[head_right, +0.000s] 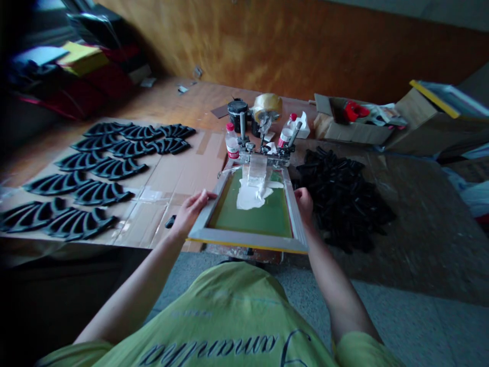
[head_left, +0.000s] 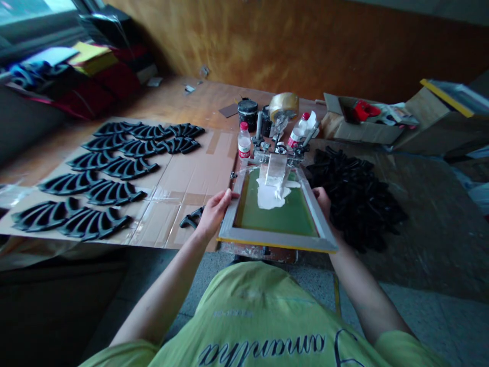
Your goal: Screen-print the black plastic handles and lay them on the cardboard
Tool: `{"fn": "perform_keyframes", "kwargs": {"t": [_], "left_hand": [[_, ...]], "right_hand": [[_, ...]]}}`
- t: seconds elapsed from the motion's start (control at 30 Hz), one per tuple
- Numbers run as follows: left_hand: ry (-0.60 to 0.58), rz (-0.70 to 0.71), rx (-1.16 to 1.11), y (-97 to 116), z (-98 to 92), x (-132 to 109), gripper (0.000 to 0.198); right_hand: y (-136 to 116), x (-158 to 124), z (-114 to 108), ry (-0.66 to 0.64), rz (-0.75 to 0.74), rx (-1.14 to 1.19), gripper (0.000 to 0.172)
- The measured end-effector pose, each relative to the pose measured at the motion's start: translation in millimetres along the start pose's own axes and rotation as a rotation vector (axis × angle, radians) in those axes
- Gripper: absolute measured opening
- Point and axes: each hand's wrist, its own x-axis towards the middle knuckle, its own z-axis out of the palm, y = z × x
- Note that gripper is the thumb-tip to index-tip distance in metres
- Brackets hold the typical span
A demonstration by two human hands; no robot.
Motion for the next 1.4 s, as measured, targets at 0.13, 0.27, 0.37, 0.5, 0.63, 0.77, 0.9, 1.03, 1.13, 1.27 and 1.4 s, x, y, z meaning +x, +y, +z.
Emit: {"fn": "perform_keyframes", "kwargs": {"t": [0.13, 0.27, 0.37, 0.5, 0.63, 0.77, 0.9, 1.03, 1.13, 1.27, 1.4], "left_hand": [[-0.016, -0.144, 0.076, -64.8, -5.7, -6.2, 0.07], [0.034, -0.138, 0.19, -96.4, -6.2, 4.1, 0.074], [0.043, -0.14, 0.199, -102.9, -7.2, 8.4, 0.071], [0.058, -0.17, 0.153, -107.2, -7.8, 8.5, 0.07], [0.067, -0.186, 0.132, -108.4, -6.8, 7.1, 0.067], [0.074, -0.192, 0.111, -103.0, -5.3, 5.3, 0.064], [0.085, -0.211, 0.091, -100.1, -4.1, 4.6, 0.063], [0.068, -0.218, 0.102, -101.5, -5.4, 5.1, 0.067], [0.021, -0.218, 0.094, -92.2, -7.4, 2.3, 0.077], [0.03, -0.162, 0.01, -51.0, -5.8, -6.7, 0.073], [0.074, -0.022, -0.035, 6.3, 5.2, -2.1, 0.057]], "right_hand": [[-38.3, 31.9, -15.3, 0.126, -0.149, 0.049, 0.04], [-94.0, 44.8, -1.6, -0.132, -0.373, -0.145, 0.037], [-104.2, 28.9, 9.8, -0.314, -0.385, -0.208, 0.012], [-85.3, -8.7, 8.5, -0.416, -0.583, -0.144, 0.014], [-74.1, -16.0, -2.4, -0.554, -0.731, -0.062, 0.016], [-79.0, -12.7, 0.9, -0.434, -0.619, -0.086, 0.011], [-77.1, -31.8, 8.9, -0.408, -0.662, -0.058, 0.025], [-81.6, -22.4, 6.5, -0.406, -0.597, -0.023, 0.015], [-96.1, 13.8, -0.2, -0.263, -0.429, -0.002, 0.038], [-89.4, 65.2, -28.8, -0.091, -0.29, 0.042, 0.057], [-37.0, 80.2, -58.7, 0.136, -0.082, 0.098, 0.029]]}}
